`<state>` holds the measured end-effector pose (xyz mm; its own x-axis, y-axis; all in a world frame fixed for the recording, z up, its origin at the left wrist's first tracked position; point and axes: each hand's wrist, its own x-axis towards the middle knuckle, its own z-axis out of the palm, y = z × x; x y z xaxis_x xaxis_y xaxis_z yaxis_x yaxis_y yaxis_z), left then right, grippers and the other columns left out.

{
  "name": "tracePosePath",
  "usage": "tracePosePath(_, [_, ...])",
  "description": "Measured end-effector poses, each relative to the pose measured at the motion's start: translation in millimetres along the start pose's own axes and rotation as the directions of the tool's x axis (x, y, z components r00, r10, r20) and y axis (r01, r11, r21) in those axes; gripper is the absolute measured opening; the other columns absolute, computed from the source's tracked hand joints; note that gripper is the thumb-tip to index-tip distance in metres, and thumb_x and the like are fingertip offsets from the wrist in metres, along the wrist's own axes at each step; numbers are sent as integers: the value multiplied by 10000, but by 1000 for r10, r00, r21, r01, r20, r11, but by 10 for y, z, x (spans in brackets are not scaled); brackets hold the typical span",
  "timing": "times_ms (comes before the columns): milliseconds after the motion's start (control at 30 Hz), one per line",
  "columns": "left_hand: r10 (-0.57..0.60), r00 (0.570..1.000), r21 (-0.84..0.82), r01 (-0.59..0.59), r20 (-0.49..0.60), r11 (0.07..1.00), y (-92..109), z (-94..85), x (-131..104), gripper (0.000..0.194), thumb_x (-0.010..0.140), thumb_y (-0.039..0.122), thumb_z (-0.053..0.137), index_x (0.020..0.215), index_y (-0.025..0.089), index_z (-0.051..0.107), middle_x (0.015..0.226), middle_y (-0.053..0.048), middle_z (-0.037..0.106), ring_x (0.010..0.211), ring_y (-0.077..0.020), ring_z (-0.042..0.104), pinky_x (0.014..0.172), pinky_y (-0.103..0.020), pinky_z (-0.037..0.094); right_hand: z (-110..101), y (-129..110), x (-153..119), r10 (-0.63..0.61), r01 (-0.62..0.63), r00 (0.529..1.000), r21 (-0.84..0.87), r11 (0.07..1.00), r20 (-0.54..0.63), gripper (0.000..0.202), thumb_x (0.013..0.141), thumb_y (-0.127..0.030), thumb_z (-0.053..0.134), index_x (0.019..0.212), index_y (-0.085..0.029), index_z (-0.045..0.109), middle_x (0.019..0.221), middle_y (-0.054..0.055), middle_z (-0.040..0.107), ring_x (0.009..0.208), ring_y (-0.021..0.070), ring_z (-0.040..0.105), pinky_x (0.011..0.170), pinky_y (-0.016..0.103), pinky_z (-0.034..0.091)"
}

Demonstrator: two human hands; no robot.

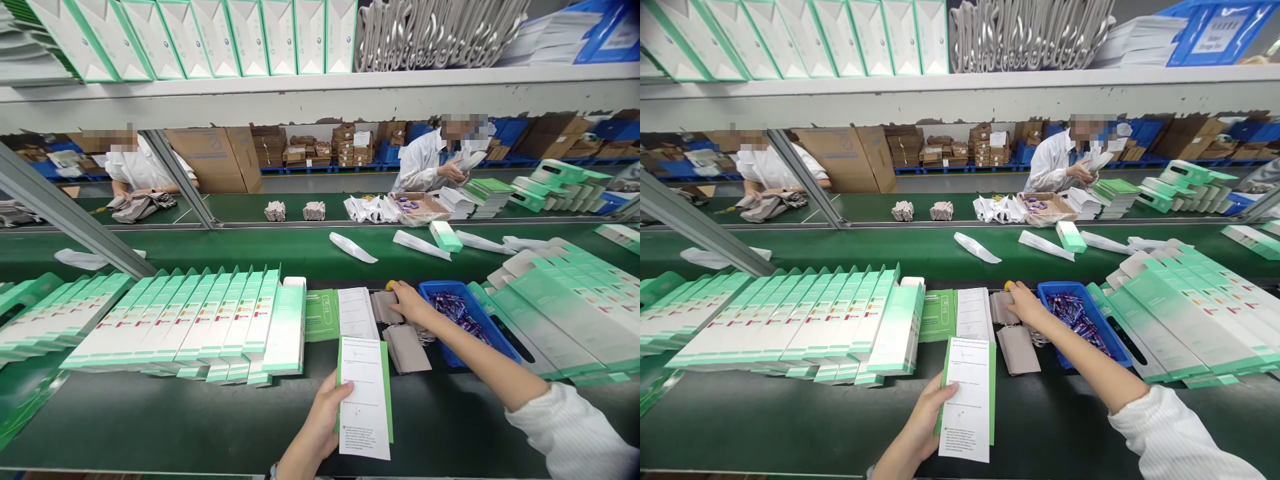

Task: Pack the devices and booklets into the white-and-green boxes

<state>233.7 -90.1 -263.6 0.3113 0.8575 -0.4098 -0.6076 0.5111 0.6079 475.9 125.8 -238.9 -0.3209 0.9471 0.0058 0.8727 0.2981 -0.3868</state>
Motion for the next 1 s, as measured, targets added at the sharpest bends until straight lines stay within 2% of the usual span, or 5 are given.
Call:
tracePosePath(233, [19,997,9,-18,-77,1000,22,20,19,375,839,217,680,1198,120,628,1094,-162,746,1004,-326,699,838,-396,506,-139,-58,81,-11,17,1000,253,967,-27,351,728,-106,640,1074,-157,618,784,14,641,699,171,587,751,351,486])
tracePosePath(367, [15,993,4,-15,-116,1000,44,15,43,440,832,243,693,1245,126,599,1080,-161,750,984,-328,704,811,-398,516,-421,-158,10,-16,36,999,458,888,-46,255,779,-219,604,1030,-180,629,975,75,692,867,209,642,808,355,500])
tracePosePath(600, [108,982,-37,-115,-153,993,22,140,140,457,751,179,720,1197,122,642,968,-121,777,837,-270,726,694,-311,515,-376,-899,-765,-212,35,963,706,708,165,215,809,-312,667,989,-195,645,1017,65,712,932,223,672,819,350,531])
tracePosePath(800, [134,981,-81,-146,-140,986,33,251,158,454,745,227,757,1183,140,674,887,-86,779,734,-216,717,657,-270,501,41,-1149,-1093,-273,258,962,304,917,10,159,893,-186,559,1031,-196,637,1007,76,699,951,251,615,851,430,486])
tracePosePath(1000, [142,982,-126,-157,-121,979,51,228,174,448,793,373,760,1161,135,667,942,-99,769,825,-229,719,773,-312,524,151,-971,-966,-460,477,873,95,874,-160,303,881,-180,560,1179,-221,601,1217,121,616,1190,305,530,992,521,459])
